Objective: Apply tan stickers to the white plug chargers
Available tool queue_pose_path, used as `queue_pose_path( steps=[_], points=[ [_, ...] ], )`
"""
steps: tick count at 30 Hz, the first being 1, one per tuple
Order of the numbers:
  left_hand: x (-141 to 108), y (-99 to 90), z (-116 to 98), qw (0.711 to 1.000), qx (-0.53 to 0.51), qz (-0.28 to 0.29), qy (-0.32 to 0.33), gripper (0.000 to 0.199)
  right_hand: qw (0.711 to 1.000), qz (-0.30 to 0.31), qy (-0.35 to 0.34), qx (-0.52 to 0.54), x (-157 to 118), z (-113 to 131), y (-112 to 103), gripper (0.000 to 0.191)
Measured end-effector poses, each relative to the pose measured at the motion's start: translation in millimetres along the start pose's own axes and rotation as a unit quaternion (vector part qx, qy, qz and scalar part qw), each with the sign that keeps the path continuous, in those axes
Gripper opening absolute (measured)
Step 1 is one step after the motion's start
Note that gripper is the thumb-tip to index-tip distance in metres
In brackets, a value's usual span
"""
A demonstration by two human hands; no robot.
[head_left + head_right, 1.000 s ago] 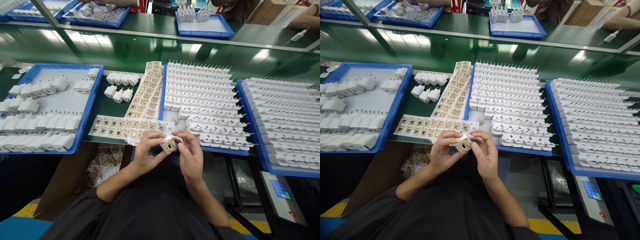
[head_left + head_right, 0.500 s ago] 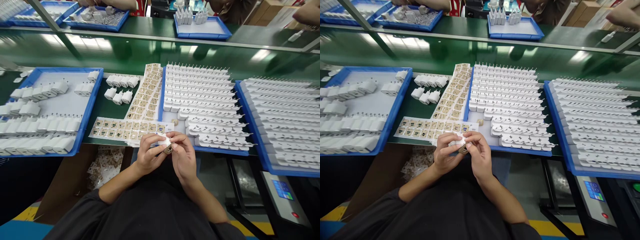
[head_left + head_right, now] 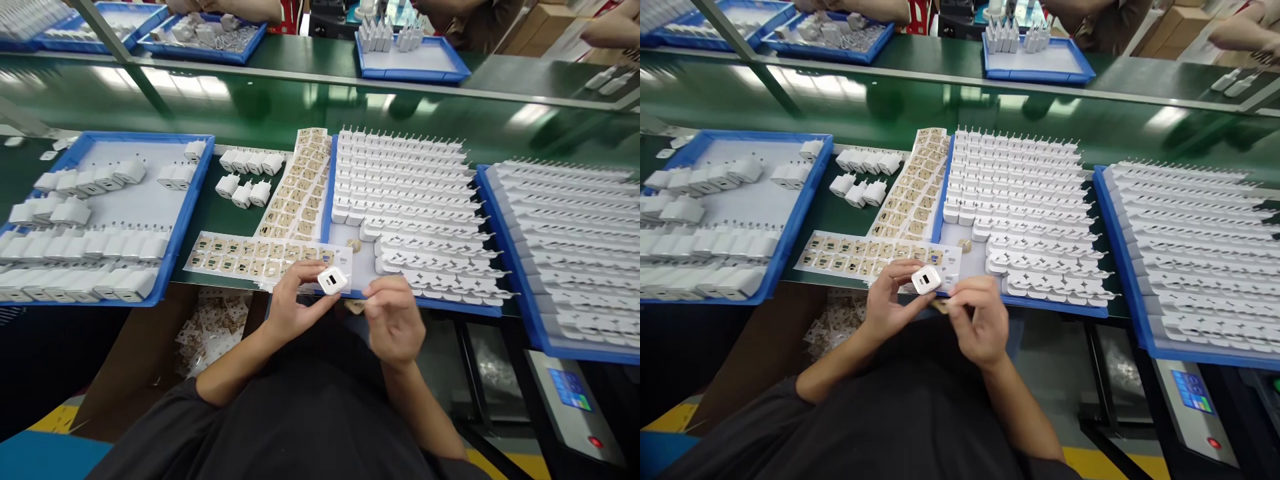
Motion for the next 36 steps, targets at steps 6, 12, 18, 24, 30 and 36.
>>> queue_pose_path(
  steps=[6,12,18,24,30,36],
  points=[
    [3.2,-11.7,4.5,0.999,0.023,-0.012,-0.033,0.042,0.948,0.019,0.023,-0.318,31.8,-22.9,-8.6,0.015],
    [27.2,-64.9,29.0,0.976,0.190,-0.055,-0.094,0.044,0.875,0.104,-0.002,-0.472,44.4,-30.5,-2.3,0.018],
    [49.3,-137.4,74.0,0.899,0.382,-0.104,-0.186,0.035,0.913,0.091,-0.030,-0.398,36.1,-31.0,1.5,0.012],
    [44.4,-165.1,114.1,0.859,0.406,-0.128,-0.284,0.030,0.926,0.098,-0.056,-0.360,31.7,-26.0,-1.1,0.015],
    [33.8,-177.1,132.4,0.886,0.379,-0.147,-0.222,0.037,0.946,0.177,-0.054,-0.267,15.7,-22.4,7.1,0.023],
    [42.0,-120.0,80.0,0.922,0.374,-0.048,-0.092,0.030,0.919,0.295,-0.050,-0.256,-4.6,-30.2,18.9,0.027]
  ],
)
Point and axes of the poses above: each hand's wrist, its own x-axis towards the middle knuckle, its own y-axis out of the palm, z = x × y, the point moved 1 cm from there along x, towards the middle knuckle, and after that the axes turned 8 degrees about z, right-handed, at the moved point
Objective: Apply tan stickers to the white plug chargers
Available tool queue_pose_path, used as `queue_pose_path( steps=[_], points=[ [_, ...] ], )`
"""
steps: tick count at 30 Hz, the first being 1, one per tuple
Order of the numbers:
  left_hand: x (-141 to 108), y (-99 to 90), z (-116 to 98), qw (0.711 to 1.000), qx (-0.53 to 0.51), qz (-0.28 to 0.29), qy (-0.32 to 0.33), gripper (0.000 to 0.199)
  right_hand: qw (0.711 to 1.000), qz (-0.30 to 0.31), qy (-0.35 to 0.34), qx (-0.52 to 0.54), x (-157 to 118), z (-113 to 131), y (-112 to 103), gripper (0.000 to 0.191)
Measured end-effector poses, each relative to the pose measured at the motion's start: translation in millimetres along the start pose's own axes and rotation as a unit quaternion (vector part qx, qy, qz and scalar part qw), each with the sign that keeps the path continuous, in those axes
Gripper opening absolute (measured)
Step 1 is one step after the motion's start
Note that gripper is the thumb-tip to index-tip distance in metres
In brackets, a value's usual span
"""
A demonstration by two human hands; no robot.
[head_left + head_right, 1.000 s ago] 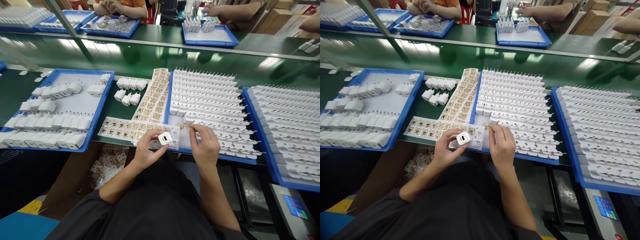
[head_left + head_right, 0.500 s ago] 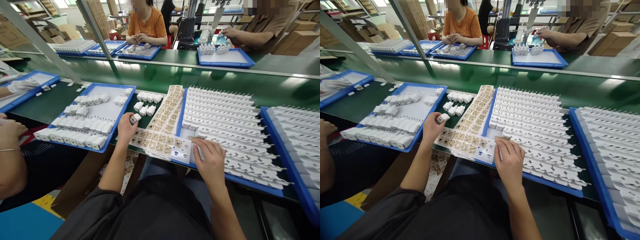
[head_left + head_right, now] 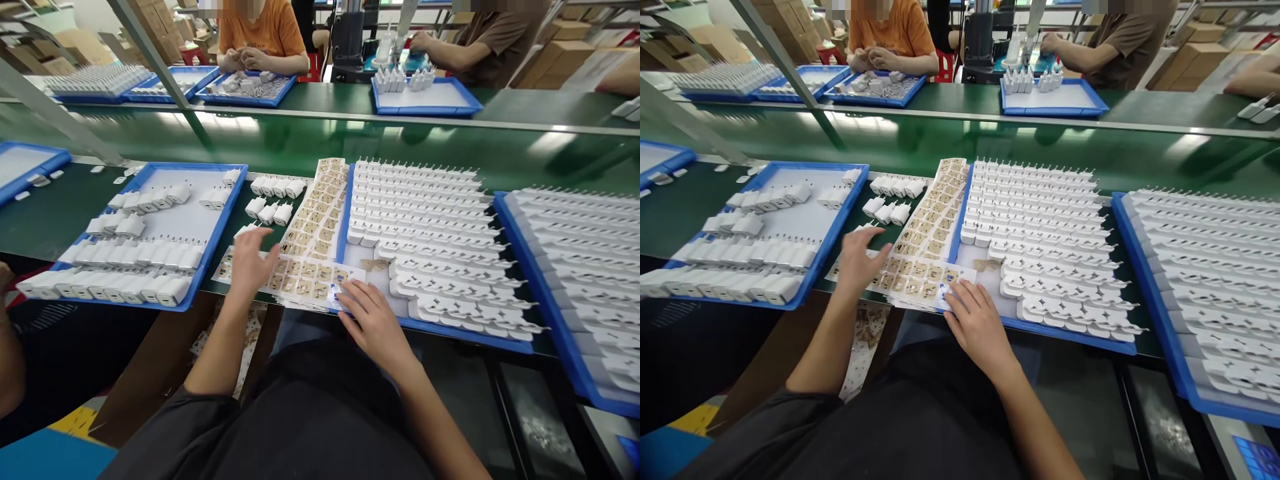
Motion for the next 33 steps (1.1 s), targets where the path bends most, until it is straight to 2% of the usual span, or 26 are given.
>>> queue_pose_path(
  steps=[3,6,10,13,19,24,28,33],
  points=[
    [-14.2,13.3,-51.3,0.978,-0.066,0.145,0.137,0.024,1.000,0.019,-0.017,0.007,-7.9,3.6,0.6,0.028],
    [-32.0,25.7,-76.2,0.957,-0.086,0.202,0.190,0.029,0.999,0.007,-0.018,0.035,-11.9,6.0,-2.0,0.023],
    [-47.9,33.0,-79.4,0.965,-0.089,0.188,0.157,0.039,0.997,-0.052,0.038,0.051,-2.3,3.7,-1.5,0.024],
    [-51.6,33.9,-79.4,0.970,-0.093,0.173,0.142,0.041,0.994,-0.068,0.076,0.030,10.7,0.3,2.3,0.022],
    [-52.3,35.3,-80.9,0.969,-0.104,0.159,0.159,0.033,0.994,-0.073,0.076,0.003,22.2,-3.0,7.5,0.019],
    [-52.5,34.3,-80.5,0.963,-0.108,0.179,0.169,0.032,0.995,-0.064,0.075,0.005,26.7,-5.4,8.1,0.017],
    [-51.3,34.2,-81.5,0.964,-0.099,0.180,0.171,0.026,0.994,-0.061,0.064,0.062,24.9,-7.8,4.0,0.015],
    [-49.1,35.8,-84.3,0.968,-0.067,0.181,0.157,0.024,0.967,-0.162,0.073,0.182,-0.4,-5.1,-11.9,0.010]
  ],
)
Point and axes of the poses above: each hand's wrist, its own x-axis towards the middle knuckle, its own y-axis out of the palm, z = x × y, the point moved 1 cm from there along x, towards the middle knuckle, and after that the axes turned 8 degrees about z, right-handed, at the moved point
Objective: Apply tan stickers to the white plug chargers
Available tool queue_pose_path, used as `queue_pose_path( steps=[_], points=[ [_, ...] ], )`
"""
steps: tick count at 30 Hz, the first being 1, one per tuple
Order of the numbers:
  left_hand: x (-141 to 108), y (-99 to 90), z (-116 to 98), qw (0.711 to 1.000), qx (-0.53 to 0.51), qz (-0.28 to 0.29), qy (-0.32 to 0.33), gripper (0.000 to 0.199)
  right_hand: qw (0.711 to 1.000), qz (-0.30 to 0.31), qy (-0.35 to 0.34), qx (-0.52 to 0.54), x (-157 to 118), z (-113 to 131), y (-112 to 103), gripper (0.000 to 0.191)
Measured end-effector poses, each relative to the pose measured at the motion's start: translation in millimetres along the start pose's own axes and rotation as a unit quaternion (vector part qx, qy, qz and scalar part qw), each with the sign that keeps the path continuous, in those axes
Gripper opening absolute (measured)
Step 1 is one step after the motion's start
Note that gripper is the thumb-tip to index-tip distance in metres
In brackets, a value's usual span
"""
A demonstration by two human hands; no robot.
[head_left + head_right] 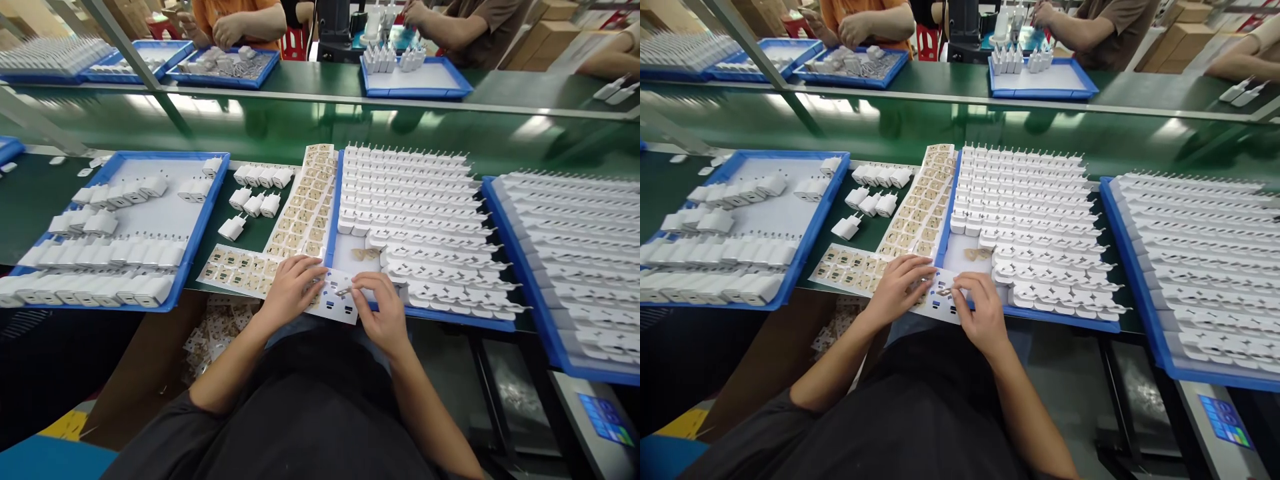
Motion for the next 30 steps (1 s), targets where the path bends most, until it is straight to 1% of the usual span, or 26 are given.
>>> queue_pose_path(
  steps=[1,3,5,6,8,10,12,14,16,18,20,21,22,23,24,26,27,28,29,30],
  points=[
    [1.1,-0.8,-1.9,1.000,0.010,-0.006,-0.005,0.024,1.000,-0.008,0.005,0.023,-5.8,1.8,-4.4,0.011],
    [5.6,-3.9,-9.1,0.999,0.039,-0.027,-0.015,0.023,0.997,-0.005,0.017,0.070,-17.4,5.2,-11.6,0.012],
    [15.1,-7.3,-22.0,0.997,0.063,-0.044,-0.009,0.023,0.993,-0.001,0.031,0.111,-27.3,8.5,-17.3,0.011],
    [22.3,-8.1,-30.6,0.997,0.067,-0.043,0.003,0.025,0.992,-0.003,0.036,0.125,-31.2,10.2,-19.9,0.012],
    [41.0,-5.8,-50.7,0.997,0.060,-0.015,0.040,0.032,0.990,-0.004,0.032,0.135,-36.7,14.1,-25.1,0.013],
    [61.9,2.6,-71.6,0.995,0.061,0.033,0.069,0.041,0.992,0.002,0.019,0.122,-40.2,18.0,-30.5,0.014],
    [79.7,15.7,-89.3,0.991,0.085,0.075,0.070,0.047,0.995,0.004,0.015,0.098,-43.3,20.7,-36.0,0.014],
    [90.5,29.0,-101.2,0.987,0.112,0.094,0.060,0.046,0.997,-0.006,0.020,0.077,-47.0,21.2,-40.9,0.012],
    [93.4,37.7,-106.3,0.987,0.119,0.091,0.056,0.037,0.997,-0.016,0.024,0.068,-50.8,19.6,-44.4,0.011],
    [90.5,38.1,-104.4,0.992,0.092,0.075,0.052,0.029,0.997,-0.018,0.031,0.074,-53.8,16.6,-45.8,0.010],
    [84.3,30.3,-96.6,0.998,0.011,0.052,0.035,0.027,0.995,-0.021,0.042,0.088,-54.8,13.2,-44.8,0.010],
    [80.4,24.6,-91.1,0.997,-0.057,0.046,0.023,0.029,0.994,-0.024,0.049,0.097,-54.4,11.9,-43.5,0.010],
    [75.9,18.9,-85.2,0.989,-0.143,0.047,0.009,0.031,0.992,-0.029,0.056,0.109,-53.5,11.0,-41.7,0.010],
    [71.1,13.9,-79.1,0.969,-0.239,0.056,-0.006,0.033,0.990,-0.033,0.061,0.123,-52.0,10.7,-39.5,0.010],
    [65.8,10.2,-73.4,0.939,-0.337,0.071,-0.021,0.035,0.987,-0.035,0.063,0.141,-50.1,11.0,-36.8,0.010],
    [54.3,6.7,-63.4,0.858,-0.502,0.091,-0.058,0.039,0.981,-0.031,0.060,0.182,-45.3,13.9,-30.9,0.011],
    [48.3,6.6,-59.2,0.819,-0.561,0.090,-0.077,0.041,0.977,-0.024,0.055,0.203,-42.5,16.3,-28.0,0.011],
    [42.5,7.0,-55.6,0.786,-0.605,0.084,-0.092,0.045,0.973,-0.017,0.047,0.223,-39.6,19.2,-25.2,0.012],
    [37.0,7.7,-52.4,0.761,-0.635,0.078,-0.105,0.048,0.969,-0.011,0.039,0.242,-36.8,22.3,-22.7,0.013],
    [31.9,8.1,-49.8,0.745,-0.654,0.076,-0.112,0.051,0.965,-0.007,0.031,0.259,-34.1,25.3,-20.7,0.014]
  ],
)
Point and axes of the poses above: each hand's wrist, its own x-axis towards the middle knuckle, its own y-axis out of the palm, z = x × y, the point moved 1 cm from there along x, towards the middle knuckle, and after that the axes turned 8 degrees about z, right-handed, at the moved point
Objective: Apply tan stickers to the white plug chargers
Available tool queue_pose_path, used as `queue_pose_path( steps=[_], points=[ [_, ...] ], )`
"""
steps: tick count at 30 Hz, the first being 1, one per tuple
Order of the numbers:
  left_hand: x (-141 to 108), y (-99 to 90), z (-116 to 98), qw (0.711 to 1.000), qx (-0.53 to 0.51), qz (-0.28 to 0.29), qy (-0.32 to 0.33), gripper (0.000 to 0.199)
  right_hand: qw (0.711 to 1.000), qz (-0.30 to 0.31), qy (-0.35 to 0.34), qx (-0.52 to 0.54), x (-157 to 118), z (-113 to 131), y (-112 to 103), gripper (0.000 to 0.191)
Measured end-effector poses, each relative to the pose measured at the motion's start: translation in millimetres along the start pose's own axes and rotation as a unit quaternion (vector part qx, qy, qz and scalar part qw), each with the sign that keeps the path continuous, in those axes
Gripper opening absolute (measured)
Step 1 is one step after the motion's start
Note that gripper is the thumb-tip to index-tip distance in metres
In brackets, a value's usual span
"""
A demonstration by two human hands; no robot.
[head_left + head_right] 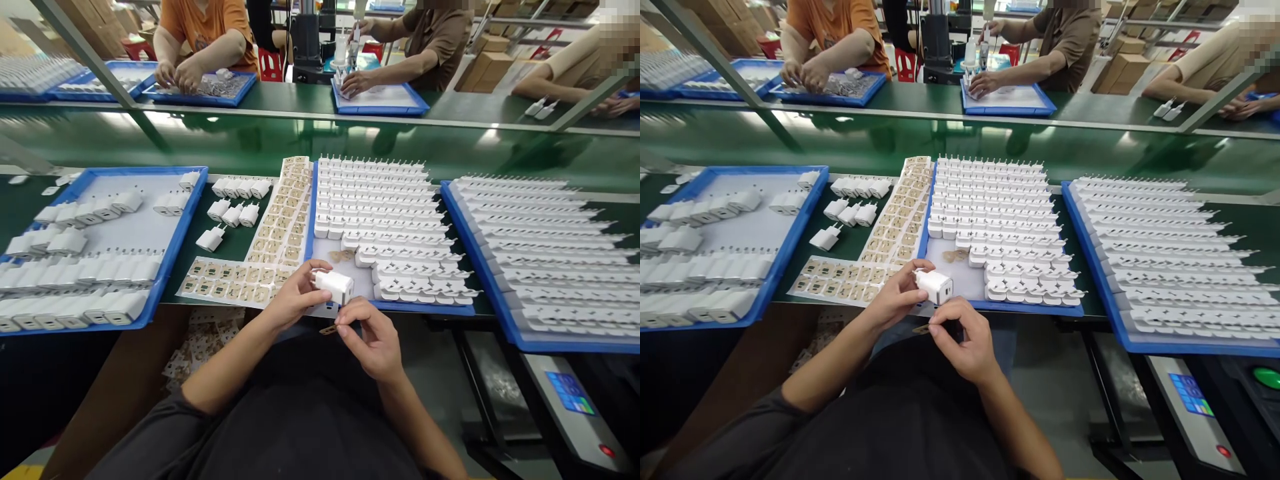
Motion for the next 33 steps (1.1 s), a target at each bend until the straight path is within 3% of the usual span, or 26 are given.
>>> queue_pose_path(
  steps=[5,9,11,16,18,24,33],
  points=[
    [-18.7,-5.2,3.3,0.997,0.067,0.042,0.002,0.047,0.999,0.008,-0.011,0.042,7.0,4.8,10.1,0.017],
    [-28.3,-1.2,5.4,0.972,0.215,-0.048,0.084,0.040,0.998,0.005,0.011,0.059,5.9,2.2,13.8,0.017],
    [-31.1,1.2,7.4,0.957,0.257,-0.057,0.125,0.040,0.997,-0.010,0.027,0.066,5.0,0.6,14.6,0.016],
    [-33.7,0.1,9.1,0.954,0.254,0.003,0.159,0.040,0.993,-0.061,0.034,0.097,6.3,-1.2,12.5,0.015],
    [-33.5,-0.9,7.4,0.944,0.283,-0.011,0.171,0.042,0.991,-0.071,0.040,0.110,7.9,-1.8,11.1,0.013],
    [-31.2,3.9,0.4,0.876,0.402,-0.064,0.260,0.036,0.976,-0.152,0.070,0.139,13.7,-3.6,10.5,0.009],
    [-29.8,4.8,-1.6,0.873,0.407,-0.059,0.261,0.039,0.970,-0.158,0.103,0.151,17.3,-5.1,15.0,0.008]
  ],
)
Point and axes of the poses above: each hand's wrist, its own x-axis towards the middle knuckle, its own y-axis out of the palm, z = x × y, the point moved 1 cm from there along x, towards the middle knuckle, and after that the axes turned 8 degrees about z, right-handed, at the moved point
